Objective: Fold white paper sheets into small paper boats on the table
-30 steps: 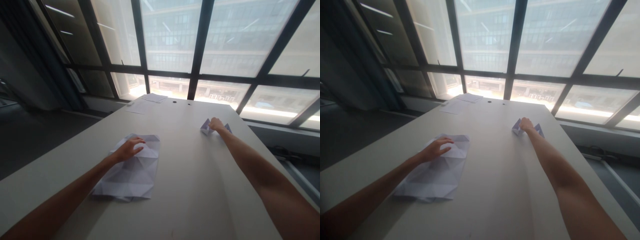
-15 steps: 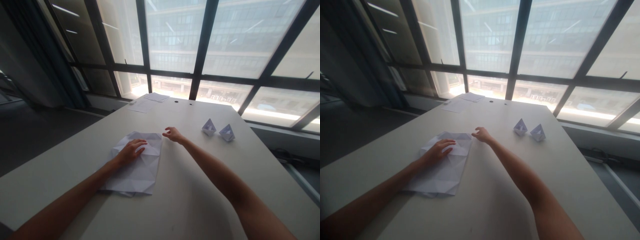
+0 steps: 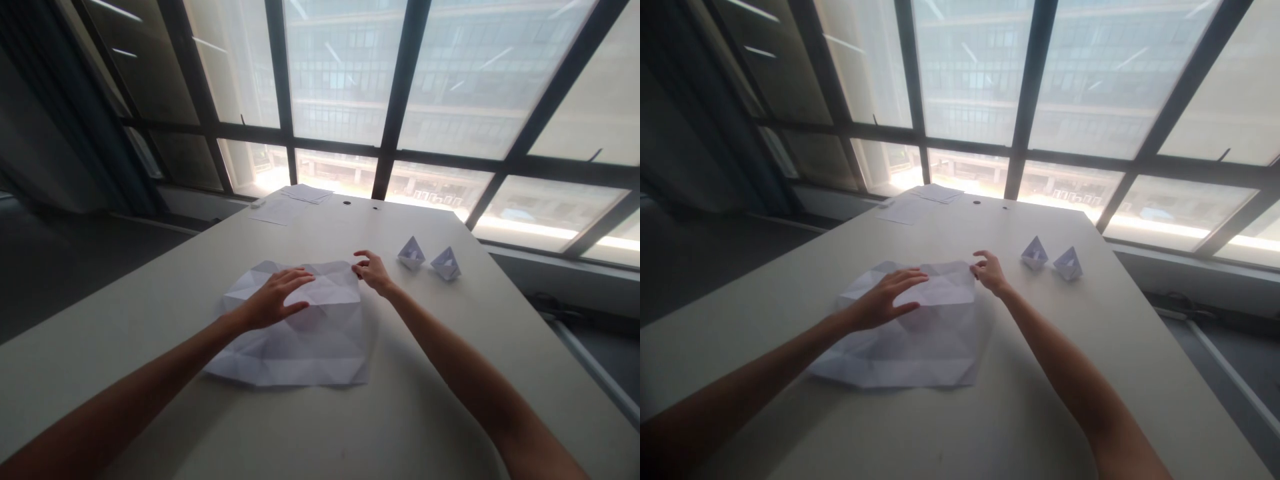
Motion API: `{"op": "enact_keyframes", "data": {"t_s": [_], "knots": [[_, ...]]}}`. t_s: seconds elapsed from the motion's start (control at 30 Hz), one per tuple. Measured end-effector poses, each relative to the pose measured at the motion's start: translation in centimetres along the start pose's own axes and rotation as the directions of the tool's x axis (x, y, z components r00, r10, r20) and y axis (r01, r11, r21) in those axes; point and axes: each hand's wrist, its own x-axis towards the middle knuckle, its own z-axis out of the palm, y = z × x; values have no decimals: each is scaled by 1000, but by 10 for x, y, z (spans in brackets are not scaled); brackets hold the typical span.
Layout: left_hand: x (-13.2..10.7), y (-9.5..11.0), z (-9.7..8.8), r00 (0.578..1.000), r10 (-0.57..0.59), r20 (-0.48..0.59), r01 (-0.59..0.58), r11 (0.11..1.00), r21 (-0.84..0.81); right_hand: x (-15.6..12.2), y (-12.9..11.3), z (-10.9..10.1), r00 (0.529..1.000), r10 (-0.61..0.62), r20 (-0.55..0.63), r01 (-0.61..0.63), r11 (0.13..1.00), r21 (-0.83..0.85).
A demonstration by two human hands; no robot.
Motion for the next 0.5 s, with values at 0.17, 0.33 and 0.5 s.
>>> {"op": "enact_keyframes", "data": {"t_s": [0.17,0.33,0.5], "knots": [[51,28,40,978,136,157,-124,988,-89,-23,24,-65,998,-34,-50,25,985,-169],[85,54,95,921,182,345,-141,980,-143,-54,41,-101,979,-98,-176,-2,867,-498],[95,60,118,927,99,361,-51,989,-141,-100,32,-109,905,-407,-123,175,620,-765]]}}
